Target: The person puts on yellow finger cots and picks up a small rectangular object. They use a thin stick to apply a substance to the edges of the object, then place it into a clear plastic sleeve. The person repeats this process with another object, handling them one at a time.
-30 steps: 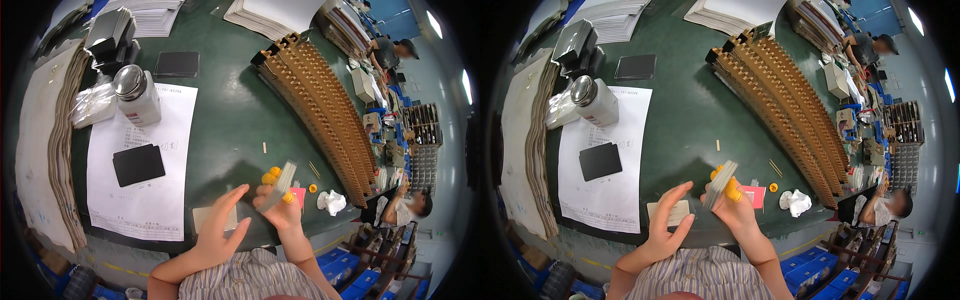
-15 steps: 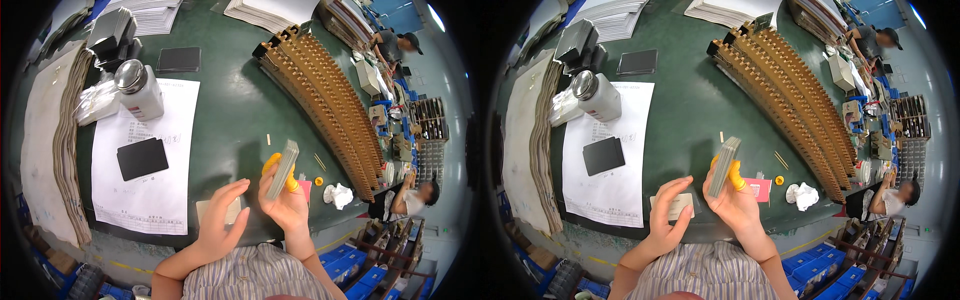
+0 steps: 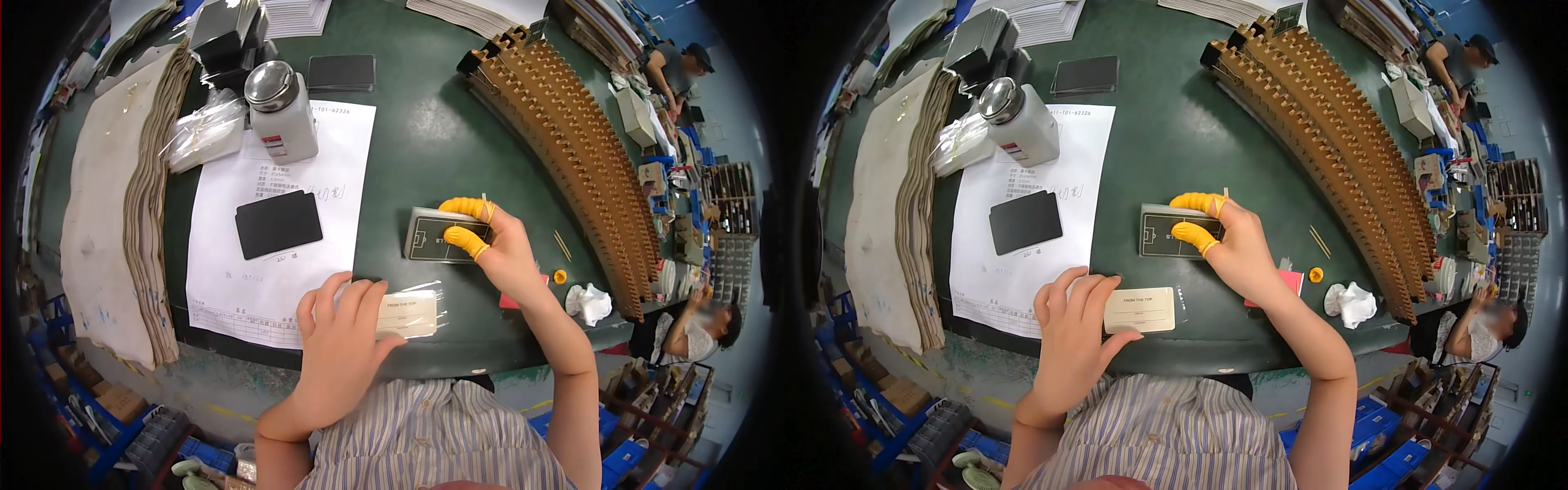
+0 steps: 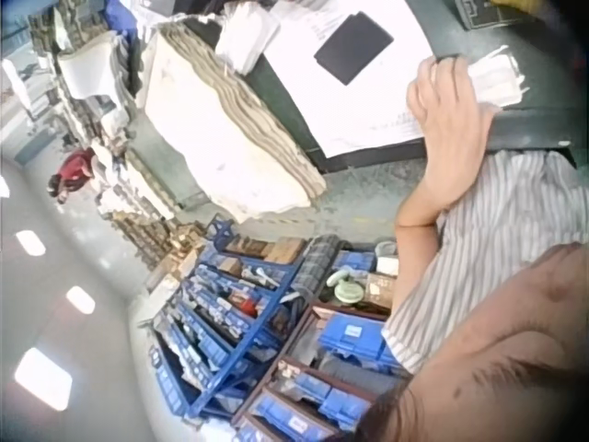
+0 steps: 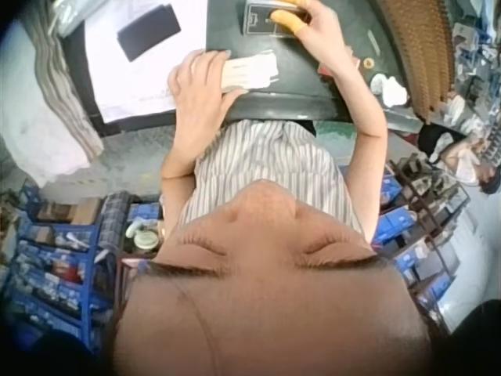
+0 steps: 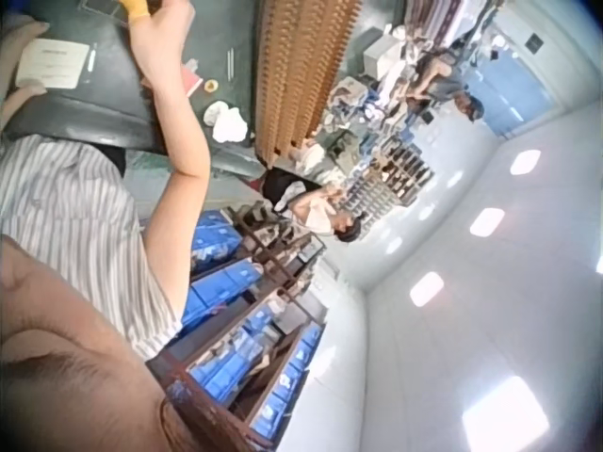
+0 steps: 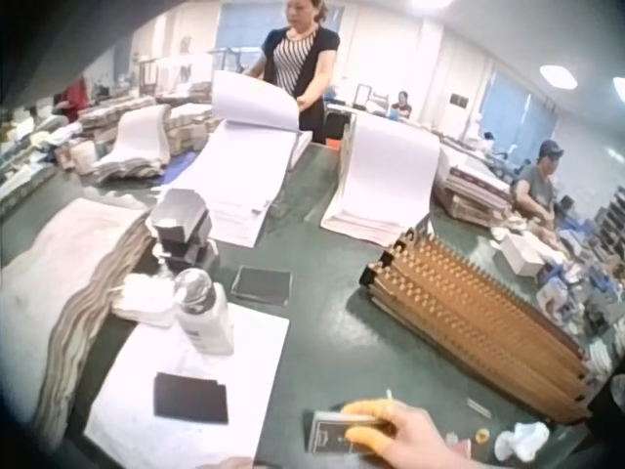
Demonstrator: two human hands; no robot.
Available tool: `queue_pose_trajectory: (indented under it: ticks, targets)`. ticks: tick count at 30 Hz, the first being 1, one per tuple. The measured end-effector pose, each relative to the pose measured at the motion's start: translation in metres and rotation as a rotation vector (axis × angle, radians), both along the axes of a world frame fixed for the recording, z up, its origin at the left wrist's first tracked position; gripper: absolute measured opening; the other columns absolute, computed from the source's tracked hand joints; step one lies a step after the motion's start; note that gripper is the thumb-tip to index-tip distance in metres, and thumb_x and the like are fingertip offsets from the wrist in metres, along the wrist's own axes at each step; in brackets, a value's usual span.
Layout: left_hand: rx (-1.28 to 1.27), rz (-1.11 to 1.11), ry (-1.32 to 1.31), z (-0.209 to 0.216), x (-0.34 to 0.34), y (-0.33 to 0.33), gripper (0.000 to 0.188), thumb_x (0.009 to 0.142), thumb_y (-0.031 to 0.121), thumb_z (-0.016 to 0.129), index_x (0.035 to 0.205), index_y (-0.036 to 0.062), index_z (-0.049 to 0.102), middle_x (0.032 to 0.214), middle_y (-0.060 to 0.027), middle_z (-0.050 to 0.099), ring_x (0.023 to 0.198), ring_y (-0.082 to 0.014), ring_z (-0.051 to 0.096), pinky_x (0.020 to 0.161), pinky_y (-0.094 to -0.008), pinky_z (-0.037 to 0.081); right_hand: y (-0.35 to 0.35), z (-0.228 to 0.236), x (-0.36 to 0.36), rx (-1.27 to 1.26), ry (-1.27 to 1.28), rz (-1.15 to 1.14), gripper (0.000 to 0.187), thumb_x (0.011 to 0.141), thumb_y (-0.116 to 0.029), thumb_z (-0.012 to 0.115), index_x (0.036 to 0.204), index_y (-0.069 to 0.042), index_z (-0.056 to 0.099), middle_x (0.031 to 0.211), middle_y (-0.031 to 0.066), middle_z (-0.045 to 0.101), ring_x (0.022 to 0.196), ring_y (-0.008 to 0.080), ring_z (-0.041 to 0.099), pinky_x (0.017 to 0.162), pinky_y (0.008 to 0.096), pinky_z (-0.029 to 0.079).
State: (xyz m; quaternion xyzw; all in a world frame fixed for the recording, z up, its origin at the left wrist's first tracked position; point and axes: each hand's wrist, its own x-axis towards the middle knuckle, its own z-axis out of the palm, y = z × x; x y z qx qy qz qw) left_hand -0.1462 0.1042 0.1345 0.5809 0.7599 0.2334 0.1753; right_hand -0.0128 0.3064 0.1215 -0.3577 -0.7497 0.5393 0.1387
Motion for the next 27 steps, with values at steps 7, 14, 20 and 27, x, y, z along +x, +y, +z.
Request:
queue_pose_trajectory:
  ticks: [7, 14, 20, 27]
  targets:
    - [0.038, -0.011, 0.014, -0.004, 0.003, 0.011, 0.051, 0.067, 0.025, 0.078, 0.108, 0.0047, 0.055, 0.108, -0.0092, 0.049, 0.113, -0.0295, 0.043, 0.099, -0.0454, 0.026, 0.001, -0.01, -0.007, 0.798, -0.1, 0.11, 0.037, 0.08, -0.014, 0.071, 0.116, -0.008, 0.063, 0.119, 0.0112, 0.058, 0.111, 0.0291, 0.05, 0.097, 0.0392, 0.038]
    - [0.253, 0.084, 0.025, -0.012, 0.014, 0.003, 0.041, 0.066, 0.01, 0.081, 0.099, 0.0056, 0.057, 0.101, -0.0093, 0.053, 0.101, -0.0289, 0.05, 0.095, -0.0422, 0.032, -0.044, 0.021, 0.032, 0.692, -0.041, 0.103, 0.039, 0.079, -0.018, 0.073, 0.116, -0.009, 0.063, 0.114, 0.0106, 0.059, 0.1, 0.0294, 0.053, 0.088, 0.0386, 0.043]
    - [0.206, 0.253, -0.721, -0.004, 0.035, -0.004, 0.024, 0.072, -0.004, 0.076, 0.089, 0.0017, 0.061, 0.084, -0.0051, 0.064, 0.075, -0.0133, 0.06, 0.069, -0.0256, 0.049, -0.089, 0.015, 0.067, 0.189, 0.06, 0.044, 0.027, 0.082, -0.014, 0.072, 0.108, -0.006, 0.067, 0.098, 0.0084, 0.067, 0.082, 0.0207, 0.064, 0.072, 0.0299, 0.051]
    - [0.086, 0.348, -1.416, 0.004, 0.034, -0.01, 0.024, 0.085, -0.001, 0.064, 0.109, -0.0061, 0.062, 0.103, -0.01, 0.068, 0.09, -0.0149, 0.065, 0.082, -0.0264, 0.051, -0.103, -0.007, 0.085, -0.297, 0.408, -0.319, 0.018, 0.089, -0.01, 0.068, 0.105, 0.0, 0.066, 0.095, 0.003, 0.068, 0.079, 0.0078, 0.062, 0.07, 0.0227, 0.05]
